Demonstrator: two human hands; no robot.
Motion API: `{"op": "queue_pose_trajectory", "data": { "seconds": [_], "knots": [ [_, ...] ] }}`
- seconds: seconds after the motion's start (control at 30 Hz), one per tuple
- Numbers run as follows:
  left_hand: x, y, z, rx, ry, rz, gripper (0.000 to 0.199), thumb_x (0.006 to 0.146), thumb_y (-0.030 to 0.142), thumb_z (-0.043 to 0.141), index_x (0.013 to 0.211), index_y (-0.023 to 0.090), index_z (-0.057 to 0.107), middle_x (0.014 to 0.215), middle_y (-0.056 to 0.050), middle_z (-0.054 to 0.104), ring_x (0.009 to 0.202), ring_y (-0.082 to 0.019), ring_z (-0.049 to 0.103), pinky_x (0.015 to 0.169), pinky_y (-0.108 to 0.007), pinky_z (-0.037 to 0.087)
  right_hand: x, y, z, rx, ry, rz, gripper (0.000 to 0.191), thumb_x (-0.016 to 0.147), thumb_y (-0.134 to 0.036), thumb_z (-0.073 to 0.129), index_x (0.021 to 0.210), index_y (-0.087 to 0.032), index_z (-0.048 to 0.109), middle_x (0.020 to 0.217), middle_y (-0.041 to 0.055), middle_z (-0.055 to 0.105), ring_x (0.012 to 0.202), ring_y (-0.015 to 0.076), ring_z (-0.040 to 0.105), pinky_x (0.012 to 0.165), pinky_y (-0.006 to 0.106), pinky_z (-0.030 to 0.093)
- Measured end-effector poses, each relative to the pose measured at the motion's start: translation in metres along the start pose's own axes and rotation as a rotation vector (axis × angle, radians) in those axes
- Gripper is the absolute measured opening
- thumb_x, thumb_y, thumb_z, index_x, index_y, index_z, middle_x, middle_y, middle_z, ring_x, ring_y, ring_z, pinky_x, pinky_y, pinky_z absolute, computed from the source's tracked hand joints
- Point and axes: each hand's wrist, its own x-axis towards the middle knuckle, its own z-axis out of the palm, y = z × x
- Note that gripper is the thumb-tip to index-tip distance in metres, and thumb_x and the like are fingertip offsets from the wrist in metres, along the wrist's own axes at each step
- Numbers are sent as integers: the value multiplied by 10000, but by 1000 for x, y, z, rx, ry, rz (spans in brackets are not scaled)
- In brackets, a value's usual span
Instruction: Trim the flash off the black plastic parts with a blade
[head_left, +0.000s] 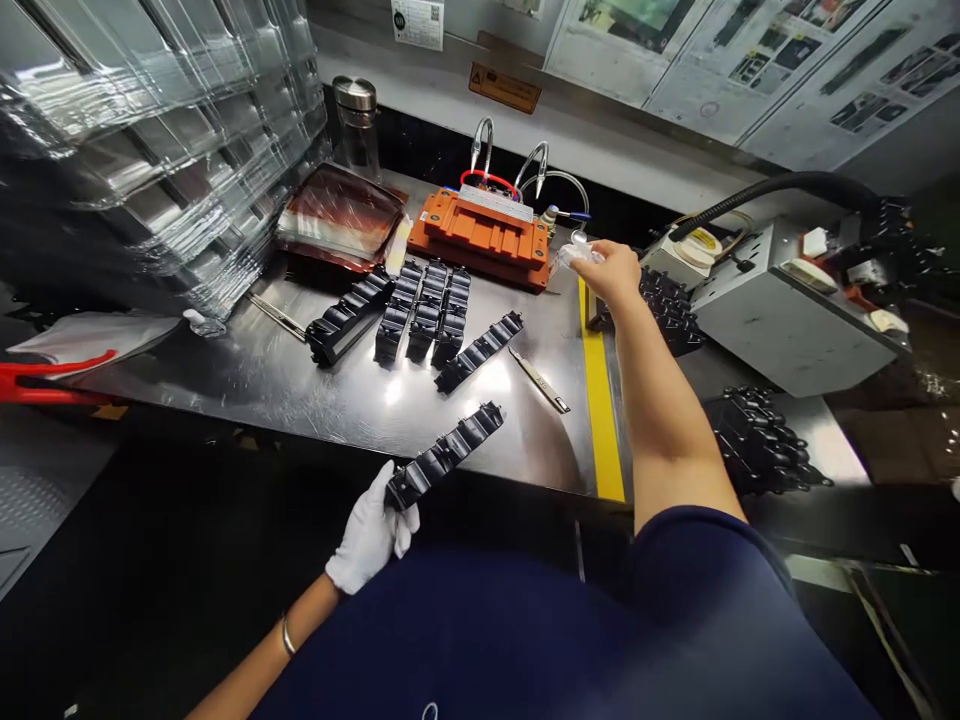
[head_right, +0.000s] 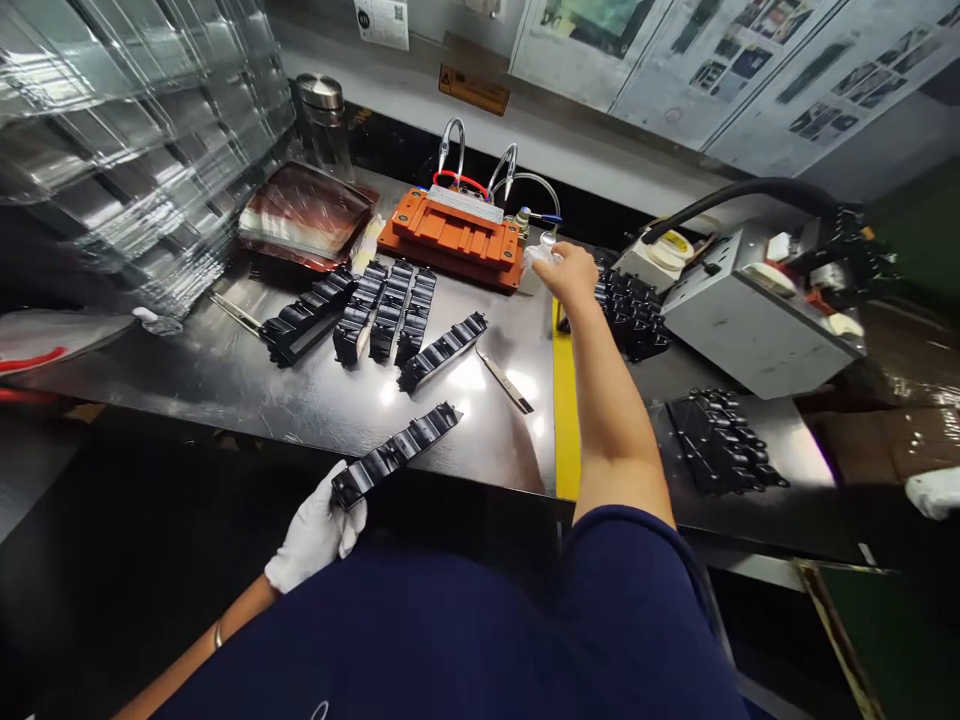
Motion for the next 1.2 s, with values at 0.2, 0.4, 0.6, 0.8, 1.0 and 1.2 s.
{"op": "queue_pose_trajectory", "data": {
  "seconds": [0.2, 0.4, 0.6, 0.8, 1.0, 1.2],
  "knots": [
    [1, -7, 3, -91, 44, 3, 658, 853, 709, 415, 547, 137, 521, 497, -49, 556, 315, -90, 428, 347, -217, 297, -195, -5, 6, 154, -76, -955, 419, 823, -512, 609, 1079, -194, 703, 1109, 37, 610, 952, 85, 531, 831, 204, 477],
    [-7, -8, 13, -100, 136, 8, 612, 922, 608, 347, 565, 138, 508, 474, -48, 540, 316, -85, 415, 350, -210, 303, -282, 1, 23, 300, -61, -992, 340, 853, -437, 587, 1044, -179, 696, 1104, 32, 596, 978, 48, 540, 843, 166, 493],
    [-10, -4, 19, -92, 138, 58, 543, 940, 539, 334, 620, 142, 523, 492, -40, 550, 319, -91, 424, 339, -209, 305, -277, 4, 28, 233, 84, -828, 312, 828, -410, 607, 1044, -212, 714, 1122, 41, 593, 990, 86, 525, 839, 212, 498],
    [-11, -10, 15, -120, 126, 63, 492, 940, 519, 339, 660, 152, 509, 477, -21, 533, 322, -86, 408, 342, -200, 303, -276, 7, 18, 120, -21, -889, 304, 784, -369, 644, 1051, -241, 710, 1138, 15, 578, 971, 88, 476, 758, 180, 453],
    [-11, -11, 15, -144, 115, 73, 517, 908, 593, 387, 681, 148, 517, 497, -23, 548, 328, -98, 430, 339, -215, 313, -271, 11, 21, -25, 303, -763, 284, 821, -380, 618, 1042, -232, 719, 1174, 40, 552, 989, 135, 420, 847, 272, 443],
    [-15, -9, 21, -140, 125, 99, 521, 901, 593, 378, 637, 156, 484, 498, -27, 544, 325, -95, 432, 342, -217, 313, -260, 12, 26, -38, 177, -822, 291, 850, -333, 573, 1102, -267, 701, 1235, 9, 524, 1028, 151, 373, 870, 289, 392]
  ]
}}
